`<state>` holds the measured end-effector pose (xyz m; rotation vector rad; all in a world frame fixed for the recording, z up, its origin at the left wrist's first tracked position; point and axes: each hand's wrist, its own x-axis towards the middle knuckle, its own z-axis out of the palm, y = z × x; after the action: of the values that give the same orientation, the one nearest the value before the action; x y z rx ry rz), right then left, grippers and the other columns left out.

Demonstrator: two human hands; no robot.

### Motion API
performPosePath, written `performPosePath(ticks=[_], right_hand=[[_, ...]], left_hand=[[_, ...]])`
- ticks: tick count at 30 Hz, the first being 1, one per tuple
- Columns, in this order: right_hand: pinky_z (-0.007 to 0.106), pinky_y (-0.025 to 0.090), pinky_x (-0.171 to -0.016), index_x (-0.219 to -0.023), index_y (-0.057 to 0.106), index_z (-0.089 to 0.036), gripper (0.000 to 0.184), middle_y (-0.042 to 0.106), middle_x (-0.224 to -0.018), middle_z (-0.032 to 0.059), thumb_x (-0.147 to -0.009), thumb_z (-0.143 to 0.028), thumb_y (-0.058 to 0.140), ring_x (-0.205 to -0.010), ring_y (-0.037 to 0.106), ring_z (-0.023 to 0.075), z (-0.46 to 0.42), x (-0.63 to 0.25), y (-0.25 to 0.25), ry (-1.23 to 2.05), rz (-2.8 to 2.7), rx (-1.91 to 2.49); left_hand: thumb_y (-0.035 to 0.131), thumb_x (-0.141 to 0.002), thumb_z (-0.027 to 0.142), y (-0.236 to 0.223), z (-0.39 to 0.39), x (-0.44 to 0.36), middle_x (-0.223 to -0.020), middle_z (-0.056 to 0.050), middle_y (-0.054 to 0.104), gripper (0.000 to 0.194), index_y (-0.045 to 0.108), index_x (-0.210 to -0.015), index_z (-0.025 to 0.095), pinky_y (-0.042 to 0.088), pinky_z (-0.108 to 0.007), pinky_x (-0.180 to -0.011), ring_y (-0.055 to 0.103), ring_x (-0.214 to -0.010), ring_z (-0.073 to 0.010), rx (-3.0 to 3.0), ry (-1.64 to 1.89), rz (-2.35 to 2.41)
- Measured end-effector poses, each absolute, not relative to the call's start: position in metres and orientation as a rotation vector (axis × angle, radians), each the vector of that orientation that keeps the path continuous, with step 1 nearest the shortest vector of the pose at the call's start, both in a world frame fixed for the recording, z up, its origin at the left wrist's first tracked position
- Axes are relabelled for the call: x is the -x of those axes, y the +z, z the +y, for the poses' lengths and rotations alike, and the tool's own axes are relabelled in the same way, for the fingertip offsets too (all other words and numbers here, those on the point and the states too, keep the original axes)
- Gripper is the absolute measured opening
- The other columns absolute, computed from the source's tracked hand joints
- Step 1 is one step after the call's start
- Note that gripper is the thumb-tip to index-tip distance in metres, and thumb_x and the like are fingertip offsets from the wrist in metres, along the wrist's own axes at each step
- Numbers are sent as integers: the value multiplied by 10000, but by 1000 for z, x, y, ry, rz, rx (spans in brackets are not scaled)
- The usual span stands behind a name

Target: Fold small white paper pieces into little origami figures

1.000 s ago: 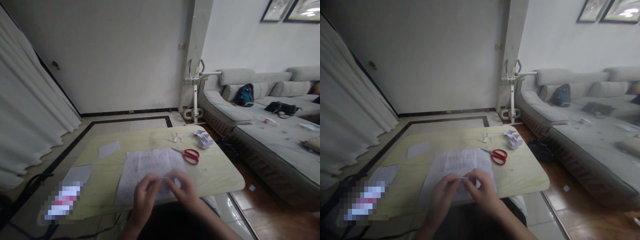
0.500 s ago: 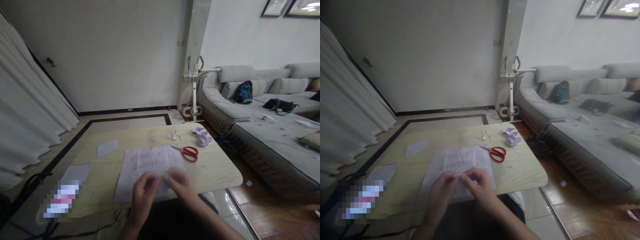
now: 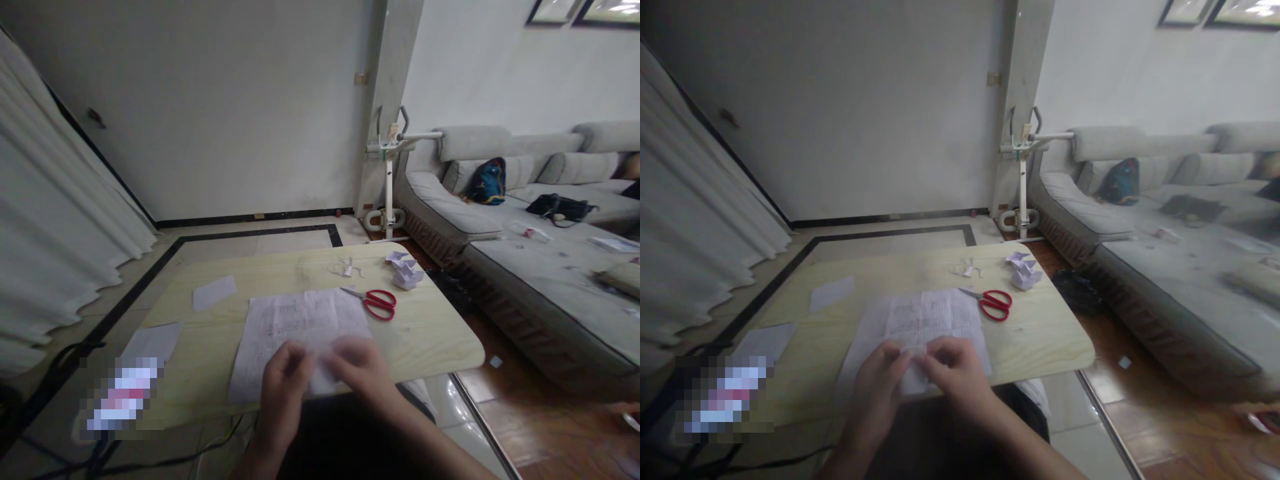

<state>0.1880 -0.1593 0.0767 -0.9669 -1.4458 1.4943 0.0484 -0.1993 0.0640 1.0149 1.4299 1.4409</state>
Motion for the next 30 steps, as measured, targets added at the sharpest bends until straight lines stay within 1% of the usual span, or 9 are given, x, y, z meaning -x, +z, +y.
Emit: performPosePath(ticks=[4, 9, 12, 19, 26, 30], right_hand=[[211, 380, -461, -597, 560, -161, 313, 505, -518, -20, -721, -428, 668, -484, 449, 102, -160, -187, 79, 1515, -1421, 997], [217, 394, -468, -614, 574, -158, 330, 512, -517, -20, -709, -457, 679, -482, 454, 103, -160, -187, 79, 1519, -1399, 1007], [215, 397, -478, -631, 590, -155, 331, 521, -537, -18, -725, -461, 672, -495, 454, 101, -160, -188, 77, 1507, -1407, 985], [222, 389, -496, -593, 560, -170, 342, 492, -535, -26, -771, -447, 648, -512, 436, 103, -158, -190, 75, 1409, -1512, 941], [230, 412, -531, -629, 597, -166, 286, 528, -567, -19, -793, -395, 640, -549, 477, 116, -157, -192, 73, 1325, -1566, 928], [239, 436, -579, -728, 659, -161, 200, 594, -635, -4, -807, -344, 637, -605, 530, 130, -156, -192, 72, 1318, -1566, 935]], left_hand=[[625, -766, 379, 68, -199, -49, -588, 25, 547, 253, 551, -634, 176, 444, -201, -499, 512, -557, -125, -1040, 1405, 1422], [620, -764, 401, 74, -198, -51, -625, 5, 607, 231, 628, -706, 177, 473, -213, -528, 567, -609, -154, -1086, 1445, 1516], [636, -754, 392, 75, -199, -51, -661, -7, 642, 217, 653, -725, 178, 492, -225, -564, 595, -644, -167, -1100, 1469, 1559], [655, -752, 377, 73, -199, -47, -658, -10, 647, 206, 658, -710, 175, 511, -239, -578, 604, -636, -170, -1209, 1474, 1570], [650, -759, 378, 71, -198, -48, -632, -1, 627, 220, 655, -678, 173, 489, -224, -547, 568, -595, -150, -1218, 1506, 1559], [632, -789, 362, 70, -199, -46, -627, 0, 618, 222, 656, -677, 172, 471, -217, -532, 561, -591, -147, -1324, 1450, 1526]])
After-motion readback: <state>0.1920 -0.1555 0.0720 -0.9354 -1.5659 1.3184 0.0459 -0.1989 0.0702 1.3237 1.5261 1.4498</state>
